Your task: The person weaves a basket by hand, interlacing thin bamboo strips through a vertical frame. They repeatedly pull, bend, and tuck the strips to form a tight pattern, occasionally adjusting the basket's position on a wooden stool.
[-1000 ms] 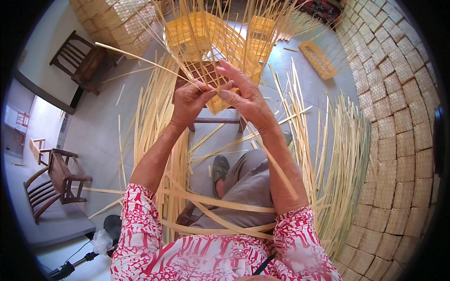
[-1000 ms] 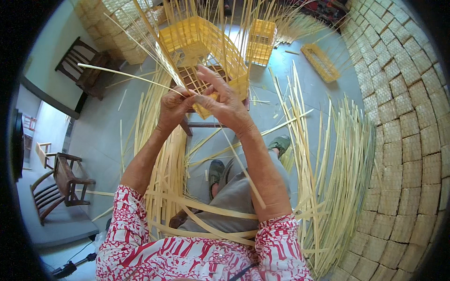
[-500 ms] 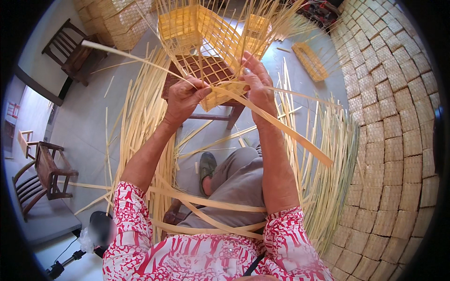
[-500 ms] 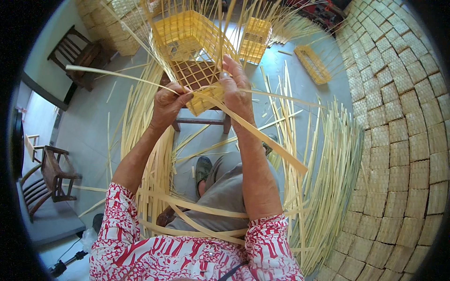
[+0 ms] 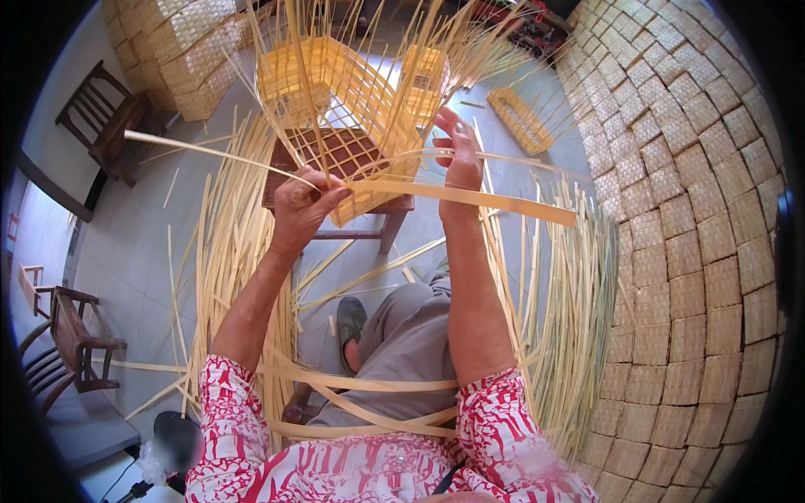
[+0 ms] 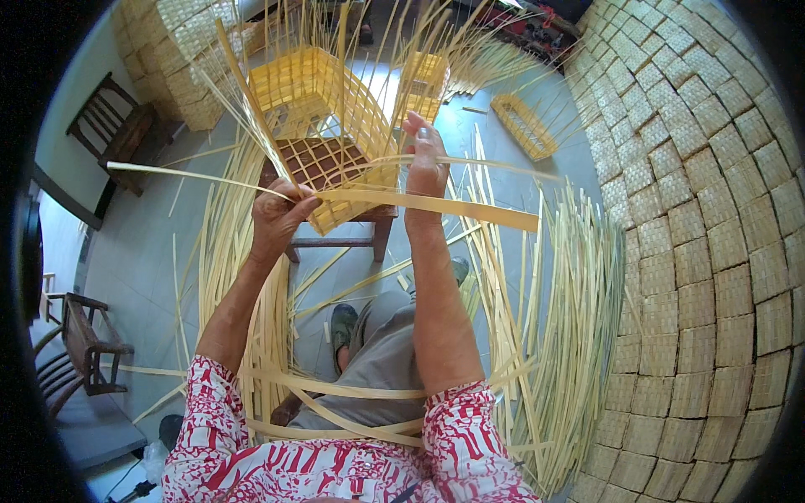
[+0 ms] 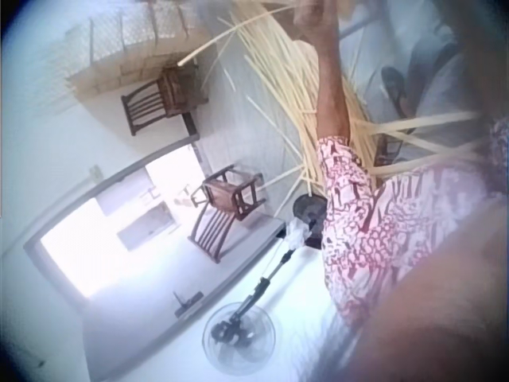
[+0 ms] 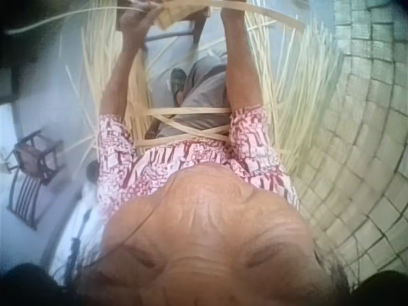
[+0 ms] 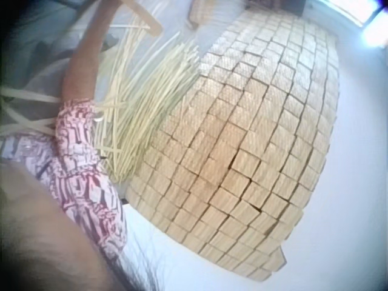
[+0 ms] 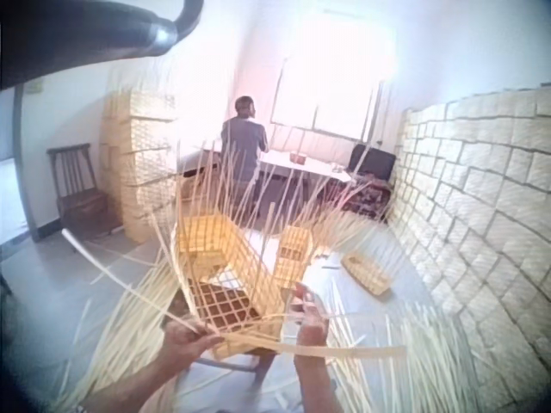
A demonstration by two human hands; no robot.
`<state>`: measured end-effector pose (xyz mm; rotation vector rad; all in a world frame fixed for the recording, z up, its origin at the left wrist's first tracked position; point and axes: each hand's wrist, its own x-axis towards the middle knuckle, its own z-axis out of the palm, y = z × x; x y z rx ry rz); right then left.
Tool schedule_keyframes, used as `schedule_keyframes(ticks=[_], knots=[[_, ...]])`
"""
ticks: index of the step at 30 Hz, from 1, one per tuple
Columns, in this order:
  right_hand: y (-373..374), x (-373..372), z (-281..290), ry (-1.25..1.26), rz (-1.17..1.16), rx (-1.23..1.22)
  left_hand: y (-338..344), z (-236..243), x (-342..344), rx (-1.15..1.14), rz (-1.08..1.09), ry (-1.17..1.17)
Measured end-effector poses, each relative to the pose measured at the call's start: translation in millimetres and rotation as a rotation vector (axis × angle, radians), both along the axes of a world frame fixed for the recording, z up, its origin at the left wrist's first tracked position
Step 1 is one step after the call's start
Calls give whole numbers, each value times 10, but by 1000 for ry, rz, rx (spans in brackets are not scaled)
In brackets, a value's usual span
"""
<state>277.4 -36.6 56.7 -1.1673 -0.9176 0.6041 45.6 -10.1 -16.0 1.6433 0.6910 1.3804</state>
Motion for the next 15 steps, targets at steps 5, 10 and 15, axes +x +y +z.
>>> schedule_keyframes(ticks=[5,10,15], knots=[[38,-38,50,5,122,-15,41,-25,-47,9,-22,20],[94,109,-151,395,39,178,46,-14,-16,42,-5,-14],[104,72,-84,780,-148,161,7,-34,25,3,55,-91]])
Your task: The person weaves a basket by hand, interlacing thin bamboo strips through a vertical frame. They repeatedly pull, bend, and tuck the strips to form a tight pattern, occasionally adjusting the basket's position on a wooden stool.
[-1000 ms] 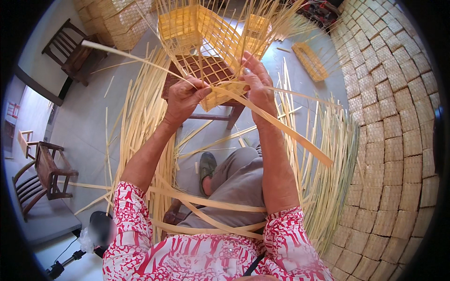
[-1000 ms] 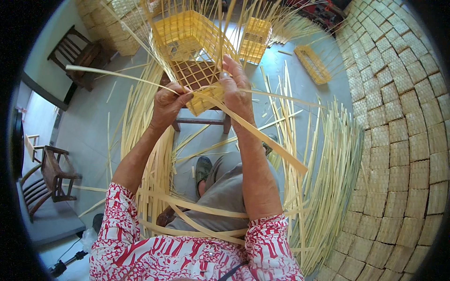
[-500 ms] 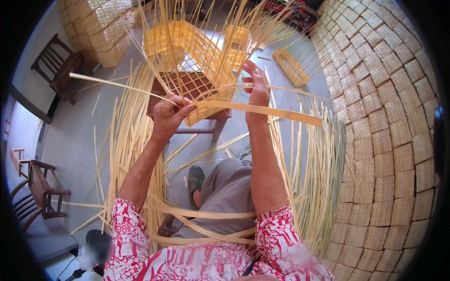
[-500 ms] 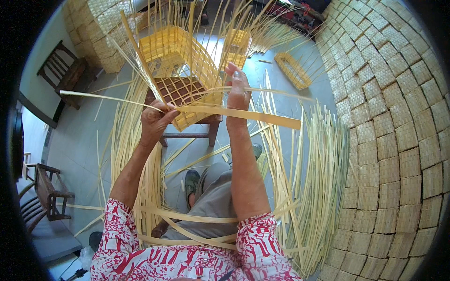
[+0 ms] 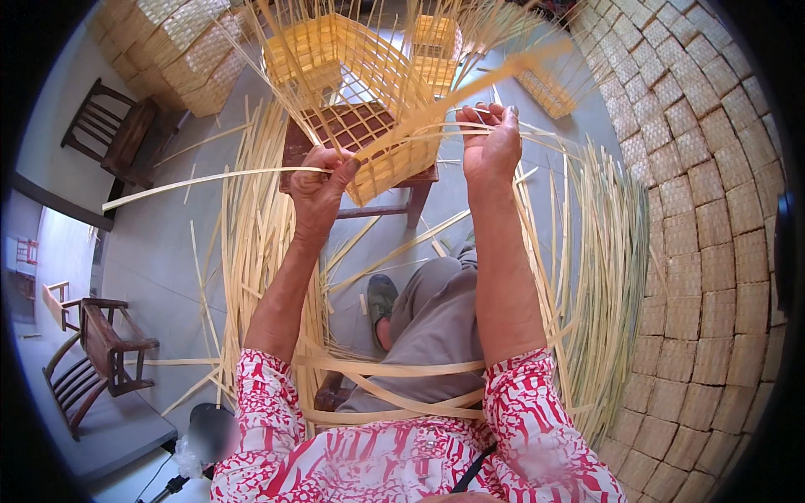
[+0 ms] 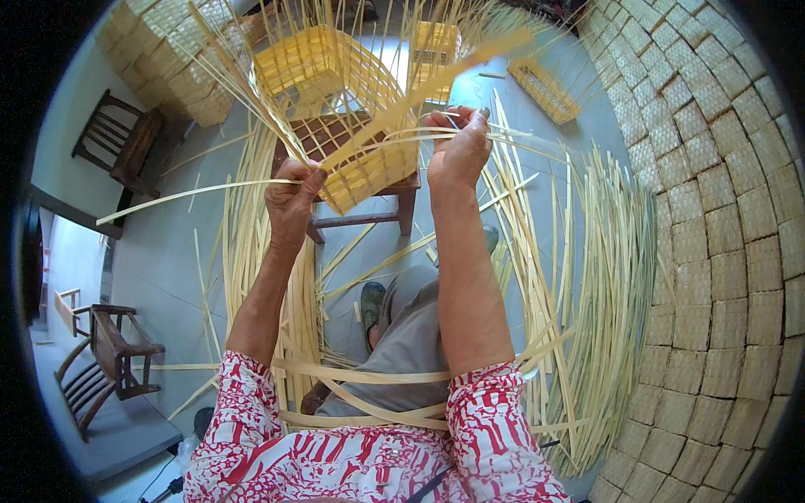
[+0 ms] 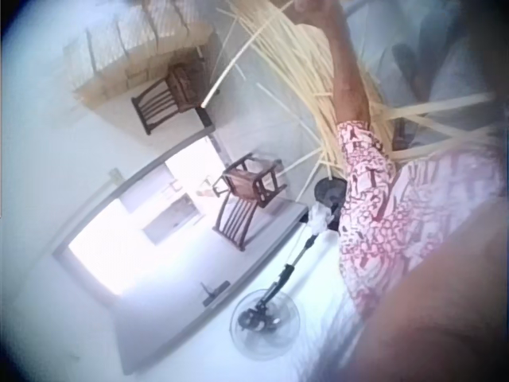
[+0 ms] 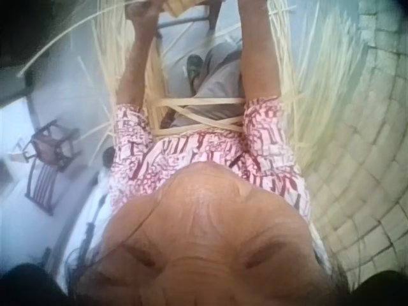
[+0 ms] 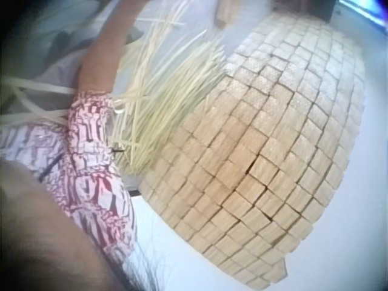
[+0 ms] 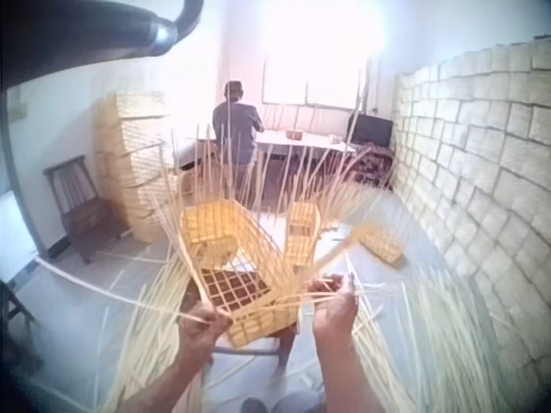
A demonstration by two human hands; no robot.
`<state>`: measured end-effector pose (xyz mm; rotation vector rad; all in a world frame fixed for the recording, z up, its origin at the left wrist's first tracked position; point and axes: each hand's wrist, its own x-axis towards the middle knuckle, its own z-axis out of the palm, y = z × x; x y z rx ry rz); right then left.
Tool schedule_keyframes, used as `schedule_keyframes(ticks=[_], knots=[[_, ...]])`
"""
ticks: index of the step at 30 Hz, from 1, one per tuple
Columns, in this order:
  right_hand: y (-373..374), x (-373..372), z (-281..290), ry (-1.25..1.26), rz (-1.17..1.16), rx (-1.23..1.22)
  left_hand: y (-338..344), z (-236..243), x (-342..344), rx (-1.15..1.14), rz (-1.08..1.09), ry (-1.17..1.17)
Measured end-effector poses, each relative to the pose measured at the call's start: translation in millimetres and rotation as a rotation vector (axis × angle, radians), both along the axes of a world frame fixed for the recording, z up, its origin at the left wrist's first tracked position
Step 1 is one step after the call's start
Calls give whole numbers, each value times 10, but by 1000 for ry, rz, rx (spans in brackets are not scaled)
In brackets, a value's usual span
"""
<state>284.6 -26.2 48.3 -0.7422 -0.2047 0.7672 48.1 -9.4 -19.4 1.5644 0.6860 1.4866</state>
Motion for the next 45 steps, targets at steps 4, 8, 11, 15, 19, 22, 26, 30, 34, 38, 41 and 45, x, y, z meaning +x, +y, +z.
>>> schedule_keyframes(ticks=[4,8,11,15,19,22,26,30,34,38,41,45], knots=[[-133,-40,96,-353,-112,-141,-41,21,102,-46,46,-55],[-248,-74,110,-752,-212,-80,-4,-21,112,57,167,38],[-284,-89,109,-804,-219,-7,-3,16,111,86,192,77],[-253,-35,89,-1081,-260,63,-10,234,41,204,179,360],[-388,0,115,-1159,-48,250,143,265,-132,149,-41,451],[-400,153,99,-1137,-5,235,328,187,-399,23,-110,422],[-372,220,-37,-1944,-312,-335,395,338,-591,-27,-237,433],[-522,133,-89,-2029,-123,-337,510,235,-723,-5,-254,372],[-498,207,-156,-1942,102,-367,620,184,-762,100,-268,389],[-517,197,-208,-1991,174,-388,679,141,-797,188,-268,435],[-567,200,-156,-1934,273,-437,505,100,-722,47,-162,288],[-580,141,-89,-1904,361,-484,389,-195,-562,22,148,11]])
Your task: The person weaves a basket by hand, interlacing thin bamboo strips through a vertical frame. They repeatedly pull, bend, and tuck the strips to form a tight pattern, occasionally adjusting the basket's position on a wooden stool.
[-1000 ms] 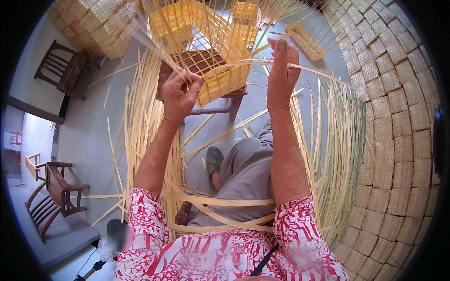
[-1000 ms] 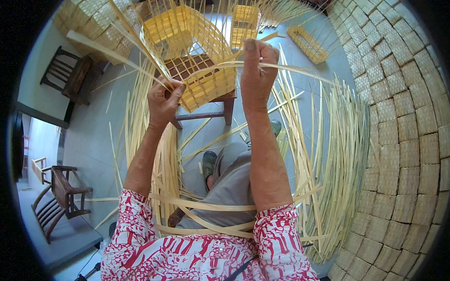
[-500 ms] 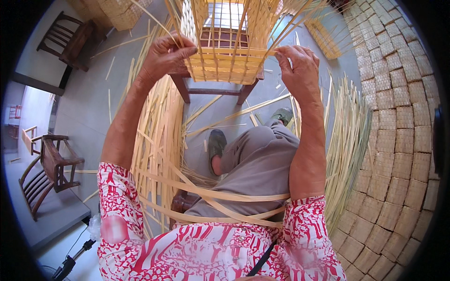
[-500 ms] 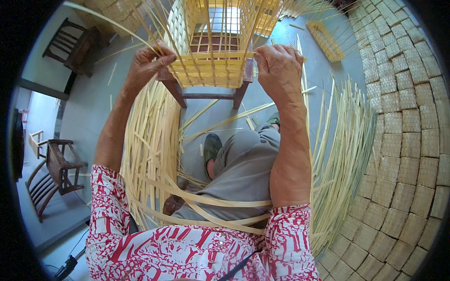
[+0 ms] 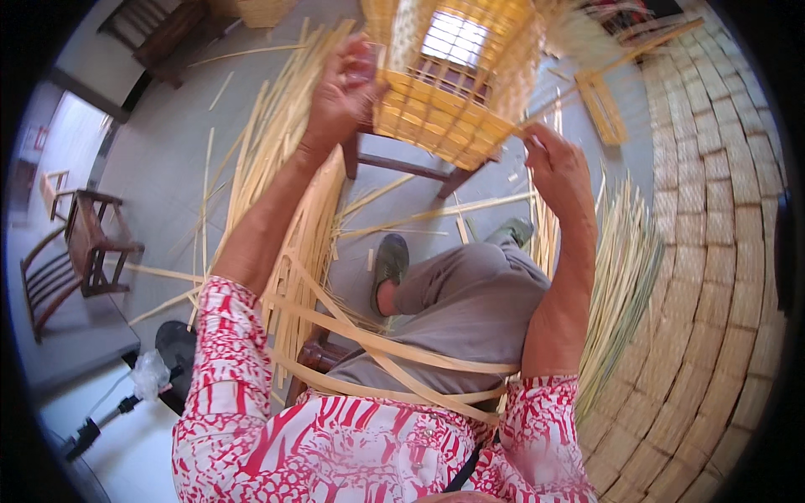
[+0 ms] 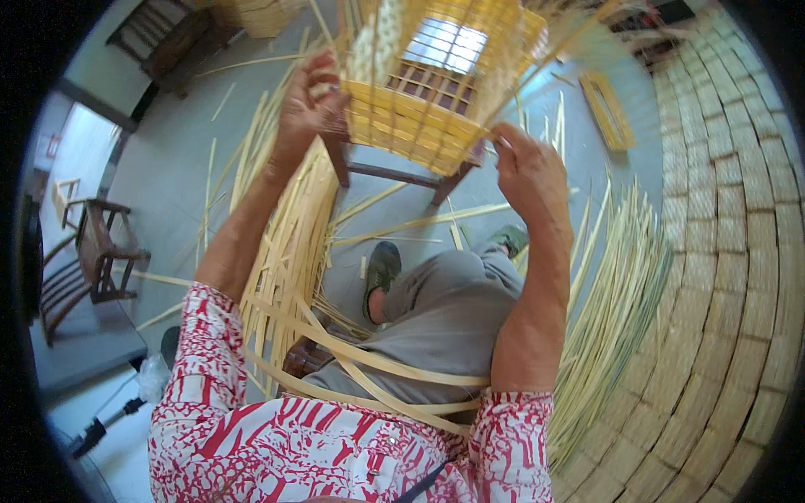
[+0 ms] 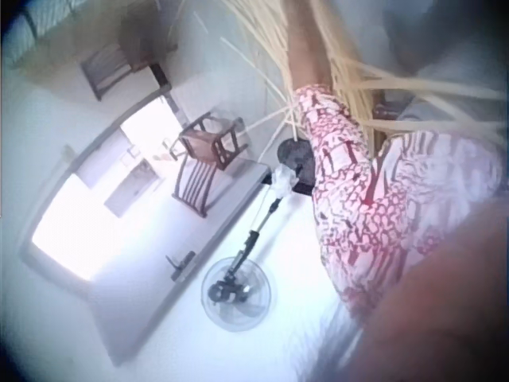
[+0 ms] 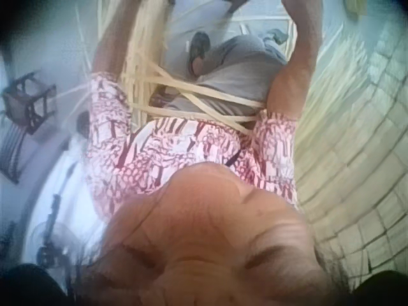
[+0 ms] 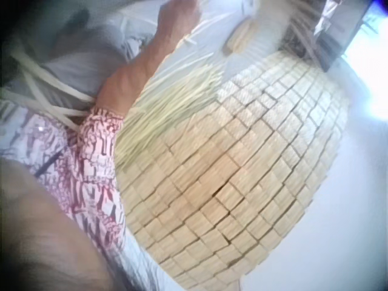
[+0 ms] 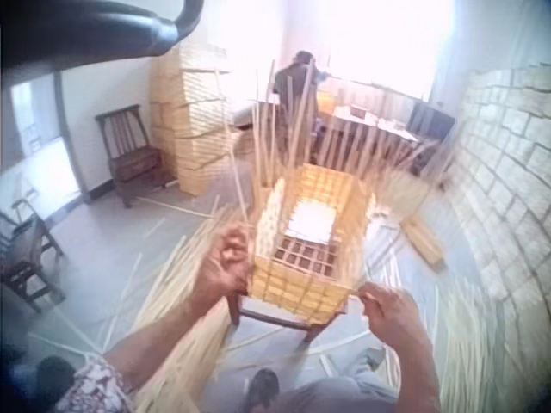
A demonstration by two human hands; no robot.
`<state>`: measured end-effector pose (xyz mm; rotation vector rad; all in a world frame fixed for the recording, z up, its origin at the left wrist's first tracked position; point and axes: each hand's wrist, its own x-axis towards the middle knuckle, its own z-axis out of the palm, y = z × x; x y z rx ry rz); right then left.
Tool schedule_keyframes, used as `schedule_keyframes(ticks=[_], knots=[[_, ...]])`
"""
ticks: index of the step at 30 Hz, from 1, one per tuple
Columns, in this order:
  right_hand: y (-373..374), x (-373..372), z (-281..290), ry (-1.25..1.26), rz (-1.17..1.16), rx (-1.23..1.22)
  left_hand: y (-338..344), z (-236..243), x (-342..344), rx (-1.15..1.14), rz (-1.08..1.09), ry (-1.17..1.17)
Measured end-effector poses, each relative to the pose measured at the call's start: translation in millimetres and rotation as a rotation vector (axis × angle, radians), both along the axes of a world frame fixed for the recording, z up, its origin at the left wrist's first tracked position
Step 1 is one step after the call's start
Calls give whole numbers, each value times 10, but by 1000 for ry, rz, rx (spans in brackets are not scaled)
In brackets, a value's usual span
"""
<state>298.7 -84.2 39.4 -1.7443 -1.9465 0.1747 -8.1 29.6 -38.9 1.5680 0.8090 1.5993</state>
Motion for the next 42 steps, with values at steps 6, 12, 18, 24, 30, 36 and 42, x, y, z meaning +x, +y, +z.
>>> schedule_keyframes(ticks=[6,12,18,24,30,36,42], knots=[[7,-192,76,60,52,-70,-233,-213,114,-106,45,108],[-46,-266,81,228,81,-129,-305,-220,165,5,219,278],[-32,-312,-84,185,111,-49,-752,346,250,329,141,475],[-62,-452,-85,153,151,65,-603,611,655,492,-121,848],[-70,-452,-283,125,257,186,-504,722,517,395,-331,866],[-105,-529,-336,12,254,323,-463,690,378,430,-439,905],[-104,-537,-313,-84,198,291,-504,684,243,451,-553,861]])
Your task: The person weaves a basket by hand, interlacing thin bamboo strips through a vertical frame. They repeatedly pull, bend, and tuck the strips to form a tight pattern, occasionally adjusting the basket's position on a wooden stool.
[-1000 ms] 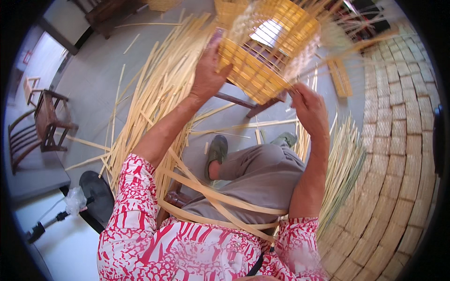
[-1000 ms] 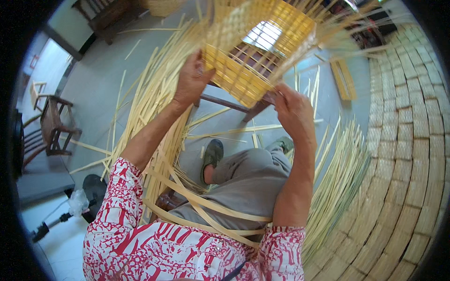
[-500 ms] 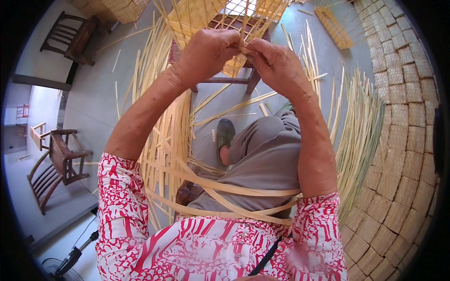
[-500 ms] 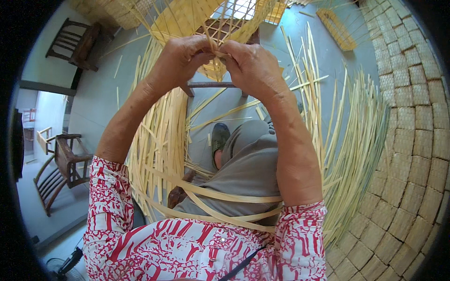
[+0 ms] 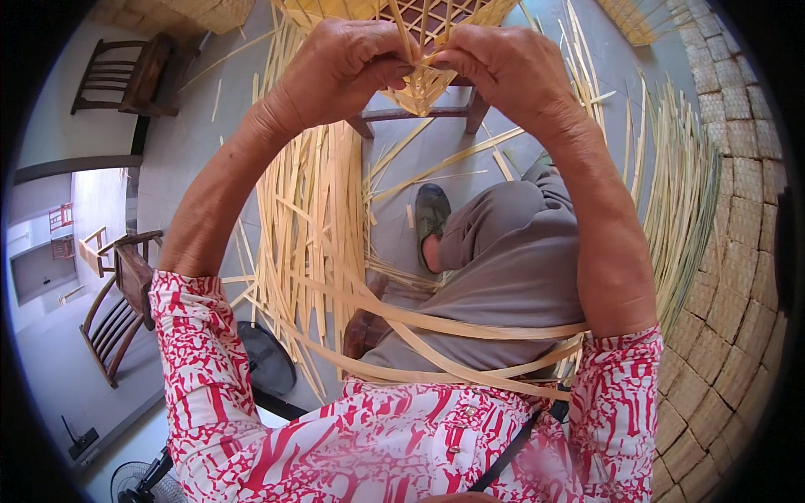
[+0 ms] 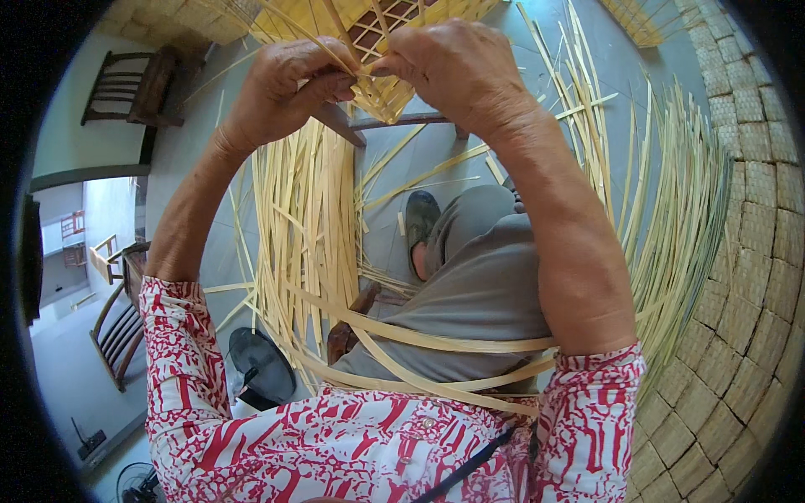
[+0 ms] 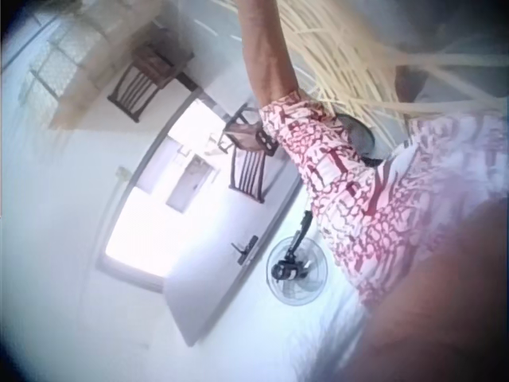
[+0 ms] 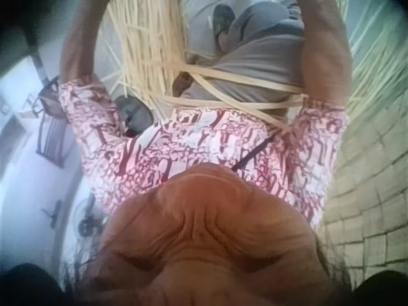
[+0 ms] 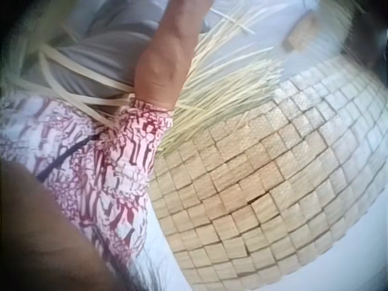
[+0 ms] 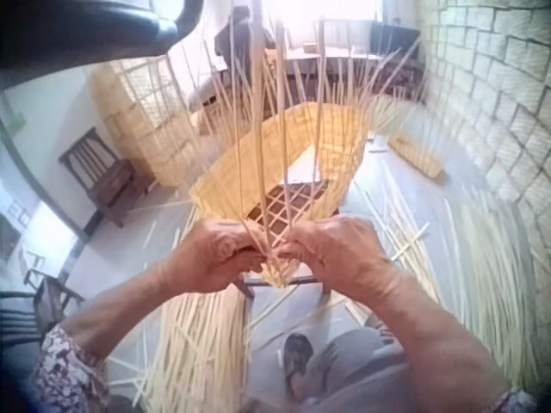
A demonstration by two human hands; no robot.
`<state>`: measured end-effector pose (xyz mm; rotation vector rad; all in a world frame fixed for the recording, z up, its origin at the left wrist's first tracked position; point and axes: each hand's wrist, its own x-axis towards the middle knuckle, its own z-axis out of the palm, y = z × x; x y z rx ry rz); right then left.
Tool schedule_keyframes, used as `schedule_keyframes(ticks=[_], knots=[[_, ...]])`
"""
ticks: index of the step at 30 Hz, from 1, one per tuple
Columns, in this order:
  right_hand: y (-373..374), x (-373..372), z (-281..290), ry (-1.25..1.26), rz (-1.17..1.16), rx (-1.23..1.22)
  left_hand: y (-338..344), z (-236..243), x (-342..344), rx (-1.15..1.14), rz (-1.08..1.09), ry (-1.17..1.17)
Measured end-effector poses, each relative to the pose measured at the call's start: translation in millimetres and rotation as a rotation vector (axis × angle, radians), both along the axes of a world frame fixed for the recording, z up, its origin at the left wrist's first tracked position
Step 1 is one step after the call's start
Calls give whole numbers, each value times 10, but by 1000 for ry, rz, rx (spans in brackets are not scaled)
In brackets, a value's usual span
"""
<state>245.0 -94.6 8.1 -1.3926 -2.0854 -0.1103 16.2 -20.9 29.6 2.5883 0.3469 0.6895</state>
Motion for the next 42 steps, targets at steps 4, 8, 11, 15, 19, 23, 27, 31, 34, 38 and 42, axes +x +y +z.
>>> schedule_keyframes(ticks=[4,8,11,15,19,23,27,31,34,38,42], knots=[[58,12,-10,-26,70,-10,-9,43,-92,127,-45,49],[141,15,122,28,283,-71,18,45,-169,45,-127,52],[115,15,260,18,377,-78,-1,102,-196,-31,-111,101],[70,-21,384,37,417,-158,-48,166,-165,-51,-91,45],[168,-21,371,36,528,-116,38,112,-107,106,-198,-72],[129,-36,384,25,366,-198,-35,43,-150,-5,-88,-41],[209,-46,261,-139,122,-59,121,-35,-238,33,10,-37],[340,75,153,-48,-18,92,-16,-38,-59,-50,390,-153],[334,212,57,69,-266,64,66,-114,-62,-99,484,-237],[247,223,-32,206,-539,-284,138,-205,-34,-342,537,-323],[150,-348,-173,387,-288,-452,230,-304,-40,-358,577,-359]])
